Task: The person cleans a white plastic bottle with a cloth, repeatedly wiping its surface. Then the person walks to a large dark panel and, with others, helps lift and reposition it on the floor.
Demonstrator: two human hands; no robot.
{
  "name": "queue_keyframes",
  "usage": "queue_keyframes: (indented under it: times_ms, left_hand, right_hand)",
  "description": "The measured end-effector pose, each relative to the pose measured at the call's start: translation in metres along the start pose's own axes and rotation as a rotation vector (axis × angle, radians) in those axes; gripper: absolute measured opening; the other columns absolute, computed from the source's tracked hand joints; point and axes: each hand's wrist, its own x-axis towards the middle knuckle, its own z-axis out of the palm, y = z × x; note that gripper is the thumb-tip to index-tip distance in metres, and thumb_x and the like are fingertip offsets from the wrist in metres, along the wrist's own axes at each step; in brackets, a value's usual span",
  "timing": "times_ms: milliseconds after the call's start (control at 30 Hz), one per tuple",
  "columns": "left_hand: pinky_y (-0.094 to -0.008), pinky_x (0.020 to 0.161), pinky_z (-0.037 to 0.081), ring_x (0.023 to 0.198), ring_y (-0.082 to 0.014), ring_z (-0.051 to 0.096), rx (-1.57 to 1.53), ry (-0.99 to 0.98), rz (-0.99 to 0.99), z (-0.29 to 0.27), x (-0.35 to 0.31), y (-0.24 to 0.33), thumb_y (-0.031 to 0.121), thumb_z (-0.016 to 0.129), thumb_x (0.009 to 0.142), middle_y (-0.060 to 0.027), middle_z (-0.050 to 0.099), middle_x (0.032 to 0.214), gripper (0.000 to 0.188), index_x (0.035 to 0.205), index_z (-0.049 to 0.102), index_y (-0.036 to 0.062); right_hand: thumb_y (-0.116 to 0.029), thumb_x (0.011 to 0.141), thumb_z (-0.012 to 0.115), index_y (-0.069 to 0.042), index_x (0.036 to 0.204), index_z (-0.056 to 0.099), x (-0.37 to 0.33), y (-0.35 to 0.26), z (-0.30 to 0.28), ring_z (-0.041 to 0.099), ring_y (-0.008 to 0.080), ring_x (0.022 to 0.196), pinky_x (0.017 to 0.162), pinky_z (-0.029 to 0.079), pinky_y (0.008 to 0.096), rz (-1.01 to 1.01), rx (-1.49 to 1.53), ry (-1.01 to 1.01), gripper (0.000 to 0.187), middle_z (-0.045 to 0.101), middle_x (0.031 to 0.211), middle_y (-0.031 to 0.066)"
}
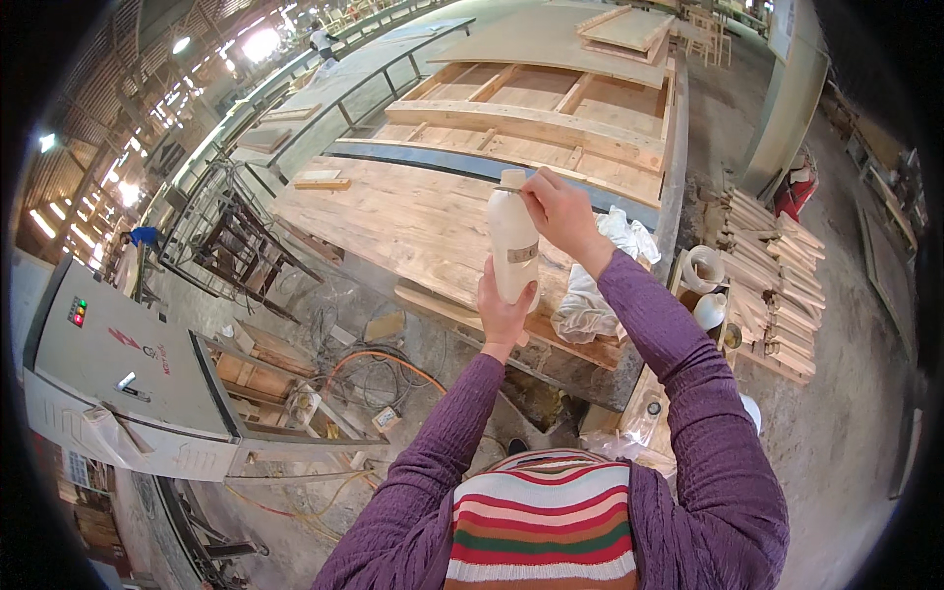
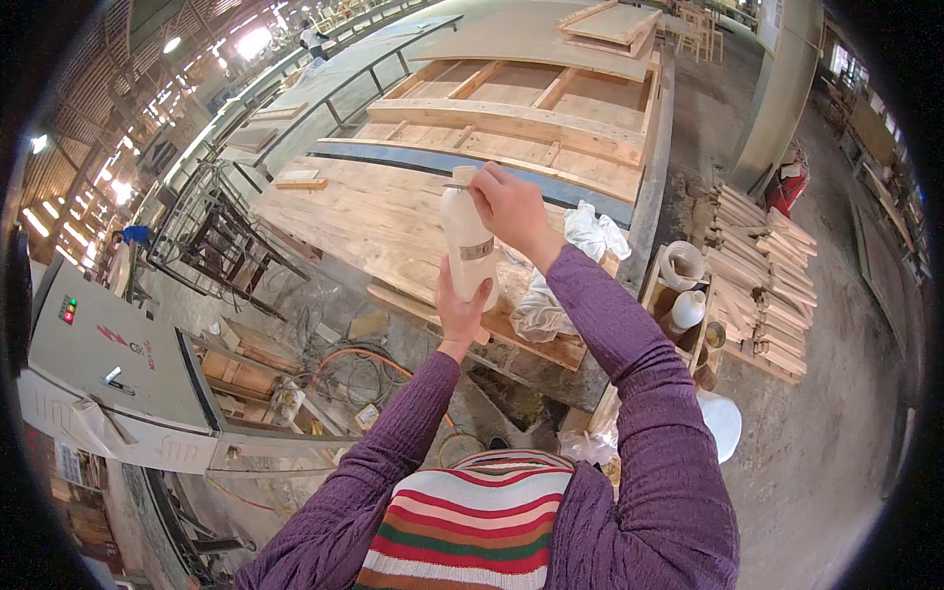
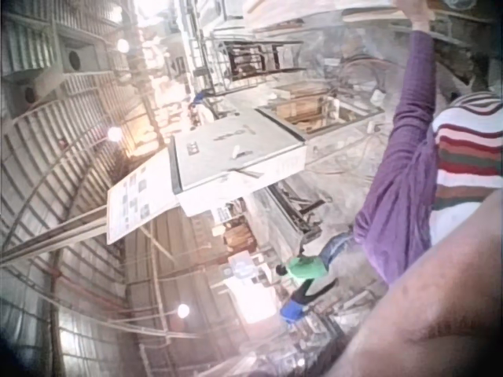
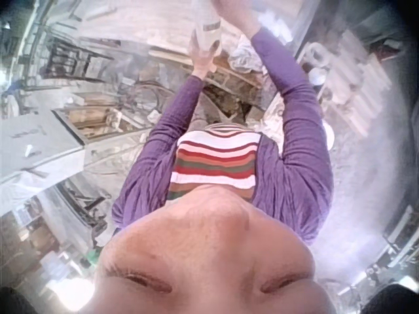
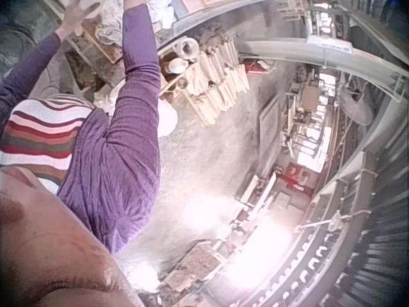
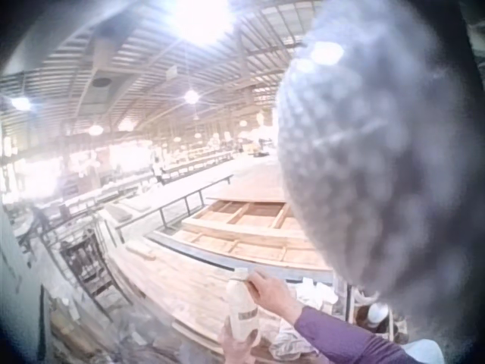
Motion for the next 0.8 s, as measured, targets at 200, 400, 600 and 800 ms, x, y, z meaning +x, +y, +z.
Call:
queue_keyframes:
  times_ms: [200,400,600,800]
  left_hand:
    - [-0.0410,0.090,0.050,0.110,-0.0301,0.061,-0.041,-0.017,-0.047,0.000,0.000,-0.004,0.029,0.079,0.084,-0.0196,0.059,0.123,0.077,0.143,0.040,-0.0024]
    - [-0.0401,0.091,0.050,0.111,-0.0304,0.061,-0.045,-0.011,-0.012,0.001,0.002,-0.009,0.029,0.079,0.084,-0.0188,0.059,0.124,0.078,0.143,0.040,-0.0031]
    - [-0.0471,0.098,0.047,0.115,-0.0419,0.056,0.121,0.003,-0.010,-0.006,-0.007,-0.004,0.040,0.077,0.082,-0.0268,0.054,0.129,0.086,0.146,0.037,-0.0015]
    - [-0.0461,0.098,0.046,0.114,-0.0403,0.056,0.003,-0.035,-0.068,-0.004,-0.007,0.015,0.037,0.077,0.081,-0.0244,0.057,0.122,0.086,0.148,0.036,0.0026]
  right_hand:
    - [-0.008,0.087,0.065,-0.010,0.087,0.057,-0.015,-0.008,0.003,0.062,0.0323,0.068,0.055,0.049,0.0413,-0.089,-0.019,-0.047,0.008,0.059,0.083,0.0081]
    - [-0.012,0.087,0.064,-0.010,0.086,0.056,-0.002,-0.009,0.004,0.064,0.0302,0.071,0.056,0.051,0.0411,-0.057,-0.094,-0.045,0.009,0.058,0.083,0.0070]
    - [-0.014,0.091,0.058,-0.012,0.093,0.061,-0.009,0.000,0.007,0.065,0.0328,0.077,0.060,0.053,0.0443,-0.077,-0.231,-0.148,0.004,0.063,0.089,0.0101]
    - [-0.006,0.086,0.065,-0.010,0.093,0.059,-0.034,-0.009,-0.016,0.063,0.0345,0.076,0.061,0.049,0.0430,-0.107,-0.212,-0.198,0.010,0.058,0.088,0.0116]
